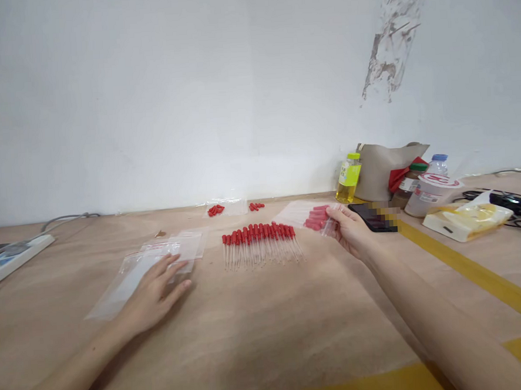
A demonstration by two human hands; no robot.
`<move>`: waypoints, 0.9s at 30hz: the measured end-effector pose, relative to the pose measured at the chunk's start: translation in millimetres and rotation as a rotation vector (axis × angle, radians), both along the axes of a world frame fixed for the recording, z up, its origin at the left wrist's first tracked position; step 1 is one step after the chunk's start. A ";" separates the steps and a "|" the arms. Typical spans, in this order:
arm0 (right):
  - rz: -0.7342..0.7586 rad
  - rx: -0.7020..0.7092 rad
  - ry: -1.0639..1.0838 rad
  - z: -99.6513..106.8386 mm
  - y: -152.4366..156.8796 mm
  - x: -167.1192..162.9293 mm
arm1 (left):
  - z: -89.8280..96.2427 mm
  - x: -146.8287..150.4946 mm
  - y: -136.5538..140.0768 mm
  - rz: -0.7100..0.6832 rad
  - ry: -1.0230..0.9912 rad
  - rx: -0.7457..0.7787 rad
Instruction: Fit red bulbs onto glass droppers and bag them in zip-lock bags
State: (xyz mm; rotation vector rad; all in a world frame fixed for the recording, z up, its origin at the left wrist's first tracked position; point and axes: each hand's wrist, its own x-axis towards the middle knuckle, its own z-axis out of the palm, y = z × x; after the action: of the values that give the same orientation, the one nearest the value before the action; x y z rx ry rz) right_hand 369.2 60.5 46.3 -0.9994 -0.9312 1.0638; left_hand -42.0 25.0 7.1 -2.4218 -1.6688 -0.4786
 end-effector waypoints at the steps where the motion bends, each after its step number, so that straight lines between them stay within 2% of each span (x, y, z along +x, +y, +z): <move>1: -0.070 0.023 0.001 -4.6 8.6 4.5 | -1.6 -7.6 4.8 0.112 0.028 -0.008; 4: -0.178 -0.005 0.007 -30.0 26.2 5.9 | -6.6 -25.6 14.1 0.423 0.090 -0.083; 7: -0.177 -0.195 -0.139 -54.6 30.0 3.1 | -10.0 -32.6 16.0 0.556 0.109 -0.138; 11: -0.161 -0.406 -0.380 -62.8 22.5 14.5 | -10.5 -30.2 14.7 0.556 0.153 -0.205; 13: -0.246 -0.478 -0.641 -58.2 16.1 22.5 | -9.0 -28.2 14.0 0.533 0.203 -0.235; 16: -0.443 -0.421 -1.217 -49.1 5.5 24.2 | -5.3 -27.9 13.3 0.481 0.235 -0.266; 18: -0.469 -0.278 -1.432 -45.3 0.2 16.4 | -2.4 -30.0 13.2 0.452 0.230 -0.272; 20: -0.343 -0.126 -1.419 -44.6 -0.6 4.6 | 0.7 -33.6 13.5 0.424 0.218 -0.285; 22: -0.168 -0.011 -1.284 -46.2 4.7 -6.8 | 4.0 -38.3 13.8 0.398 0.190 -0.299; 24: -0.068 0.010 -1.134 -48.5 15.7 -15.0 | 7.7 -42.8 13.8 0.380 0.151 -0.308; 27: -0.093 -0.062 -1.004 -50.2 38.4 -21.7 | 13.2 -43.6 12.3 0.379 0.095 -0.266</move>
State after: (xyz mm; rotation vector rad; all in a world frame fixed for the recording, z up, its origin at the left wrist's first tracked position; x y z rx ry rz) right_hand 347.5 98.8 -3.9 -1.6537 -1.6275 0.4637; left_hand -85.5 37.3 20.2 -2.1632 -2.1982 -0.0892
